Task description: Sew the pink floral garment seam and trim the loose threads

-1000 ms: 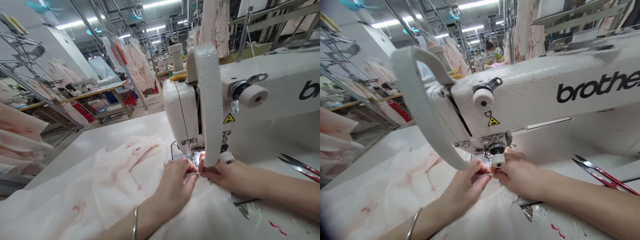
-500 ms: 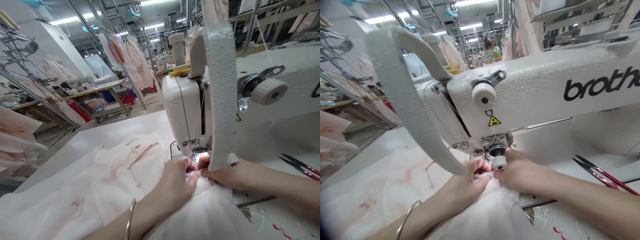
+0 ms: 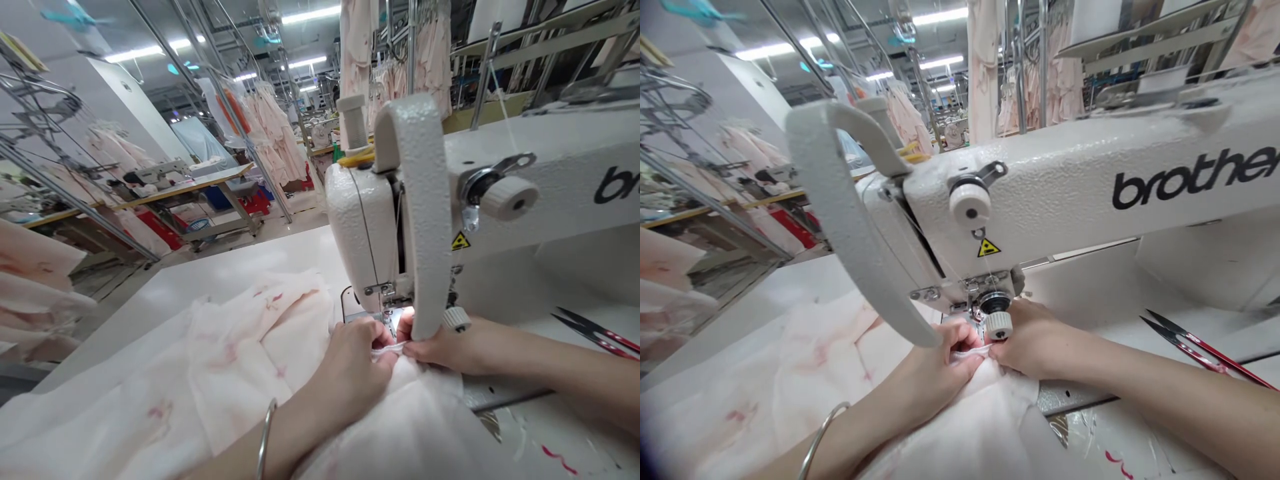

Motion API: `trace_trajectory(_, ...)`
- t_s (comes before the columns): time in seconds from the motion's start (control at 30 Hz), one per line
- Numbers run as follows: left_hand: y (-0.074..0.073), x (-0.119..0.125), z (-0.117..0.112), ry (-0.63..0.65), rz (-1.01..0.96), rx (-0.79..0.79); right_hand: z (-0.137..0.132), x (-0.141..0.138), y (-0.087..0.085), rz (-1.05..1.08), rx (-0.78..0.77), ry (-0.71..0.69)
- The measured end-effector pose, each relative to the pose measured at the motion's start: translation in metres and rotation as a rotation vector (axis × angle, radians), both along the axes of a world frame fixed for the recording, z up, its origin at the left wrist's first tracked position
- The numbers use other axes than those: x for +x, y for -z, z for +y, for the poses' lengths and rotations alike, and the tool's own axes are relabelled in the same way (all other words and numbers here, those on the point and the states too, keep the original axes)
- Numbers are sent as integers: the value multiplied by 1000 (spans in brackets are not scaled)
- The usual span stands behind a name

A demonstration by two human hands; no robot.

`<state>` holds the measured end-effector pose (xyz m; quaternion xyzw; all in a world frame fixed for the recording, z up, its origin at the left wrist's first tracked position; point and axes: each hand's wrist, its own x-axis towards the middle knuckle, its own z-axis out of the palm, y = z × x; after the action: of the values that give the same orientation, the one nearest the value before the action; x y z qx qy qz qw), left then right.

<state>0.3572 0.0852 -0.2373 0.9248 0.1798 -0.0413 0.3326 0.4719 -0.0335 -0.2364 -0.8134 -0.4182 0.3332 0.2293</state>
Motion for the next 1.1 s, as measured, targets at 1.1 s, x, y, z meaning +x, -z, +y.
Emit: trace_trajectory(1.1, 15, -10, -4, 52, -365, 119, -26, 2, 16, -1013, 561, -585)
